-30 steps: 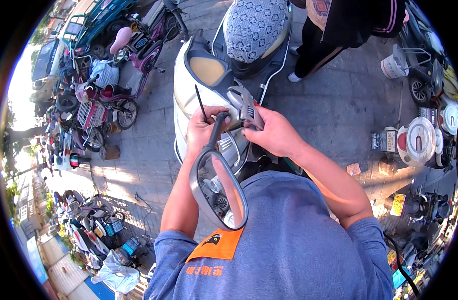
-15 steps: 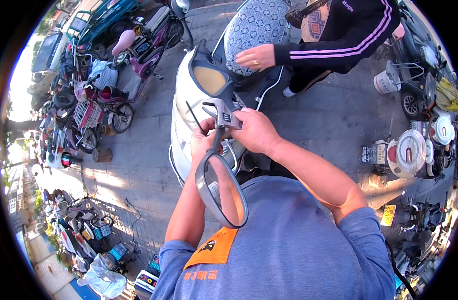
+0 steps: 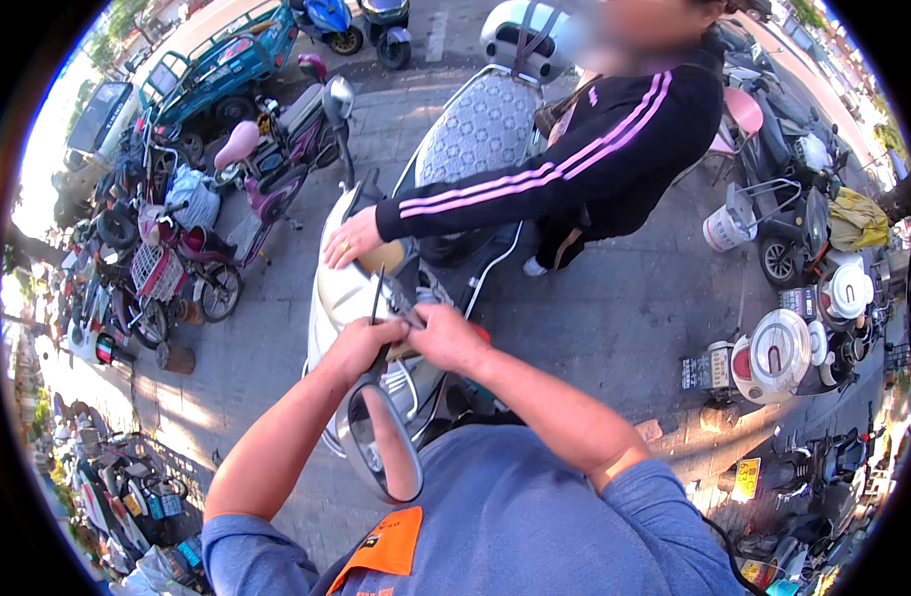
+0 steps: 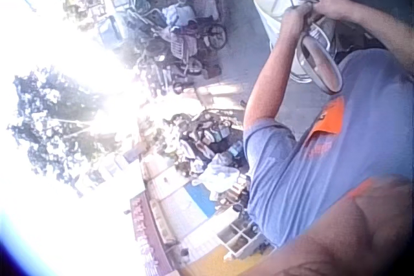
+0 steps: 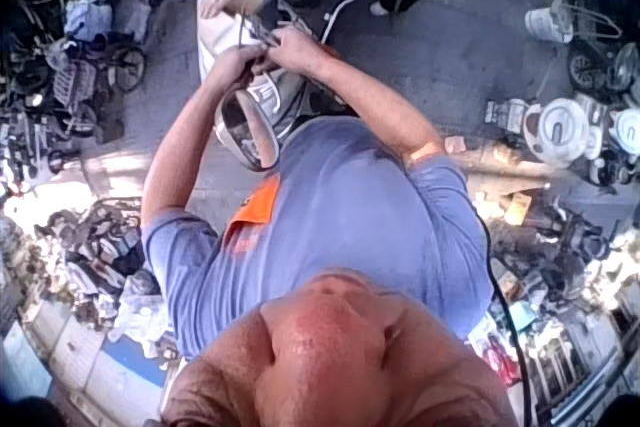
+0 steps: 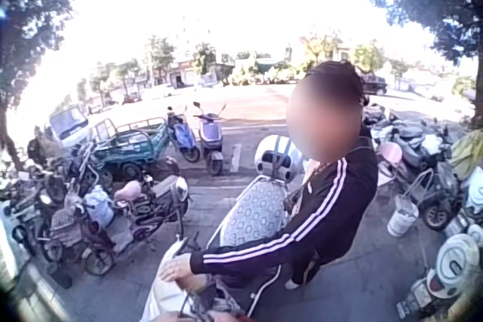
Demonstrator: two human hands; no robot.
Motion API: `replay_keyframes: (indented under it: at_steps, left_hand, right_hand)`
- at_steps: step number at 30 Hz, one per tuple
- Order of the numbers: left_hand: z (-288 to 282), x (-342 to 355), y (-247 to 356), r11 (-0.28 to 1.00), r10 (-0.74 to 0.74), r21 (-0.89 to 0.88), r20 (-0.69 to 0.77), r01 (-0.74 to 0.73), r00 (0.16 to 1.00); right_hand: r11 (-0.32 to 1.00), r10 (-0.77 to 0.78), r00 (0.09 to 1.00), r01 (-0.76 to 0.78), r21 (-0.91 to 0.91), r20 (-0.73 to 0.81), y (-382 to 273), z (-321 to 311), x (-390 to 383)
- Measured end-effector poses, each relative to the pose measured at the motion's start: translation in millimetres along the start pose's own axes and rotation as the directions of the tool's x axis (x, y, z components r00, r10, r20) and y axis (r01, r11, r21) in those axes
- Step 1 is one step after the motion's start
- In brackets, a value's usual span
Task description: The person retrieves a wrench and pliers from an outdoor tool cabinet and uses them to adjust and tighten the mirror and handlebar components on a white electric scooter.
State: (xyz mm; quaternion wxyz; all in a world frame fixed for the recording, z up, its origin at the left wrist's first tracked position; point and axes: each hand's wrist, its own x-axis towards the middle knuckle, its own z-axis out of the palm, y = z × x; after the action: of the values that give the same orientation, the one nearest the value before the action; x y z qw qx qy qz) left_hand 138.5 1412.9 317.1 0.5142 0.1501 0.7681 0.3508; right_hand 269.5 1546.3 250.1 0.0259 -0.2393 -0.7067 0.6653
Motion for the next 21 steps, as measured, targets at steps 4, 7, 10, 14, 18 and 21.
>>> replay_keyframes:
  at_steps: [4, 7, 10, 14, 18, 21]
  left_hand:
    - [-1, -4, 7, 0.993, -0.099, -0.052, 0.050, 0.102, 0.994]
    - [-9, -13, -2, 0.971, -0.187, -0.157, -0.035, 0.179, 0.982]
    - [1, 3, 8, 0.968, -0.191, -0.169, -0.027, 0.184, 0.981]
    - [-5, 21, -15, 0.955, -0.190, -0.232, 0.002, 0.185, 0.982]
    - [-6, 27, -25, 0.991, -0.062, -0.120, -0.013, 0.060, 0.998]
    - [-4, 30, -24, 0.999, -0.027, -0.033, -0.014, 0.026, 1.000]
  right_hand:
    - [0.999, -0.044, 0.999, 0.044, 0.000, 0.022, 28, 5, 6]
    - [0.995, -0.089, 0.991, 0.093, -0.036, 0.102, 18, 13, -1]
    - [0.993, -0.096, 0.994, 0.100, -0.069, 0.056, 15, -4, -7]
    - [0.992, -0.110, 0.990, 0.114, -0.052, 0.086, 14, -6, -7]
    - [0.986, -0.145, 0.984, 0.152, -0.064, 0.103, 27, -3, -5]
    - [0.983, -0.109, 0.990, 0.121, -0.136, 0.095, 17, -10, -10]
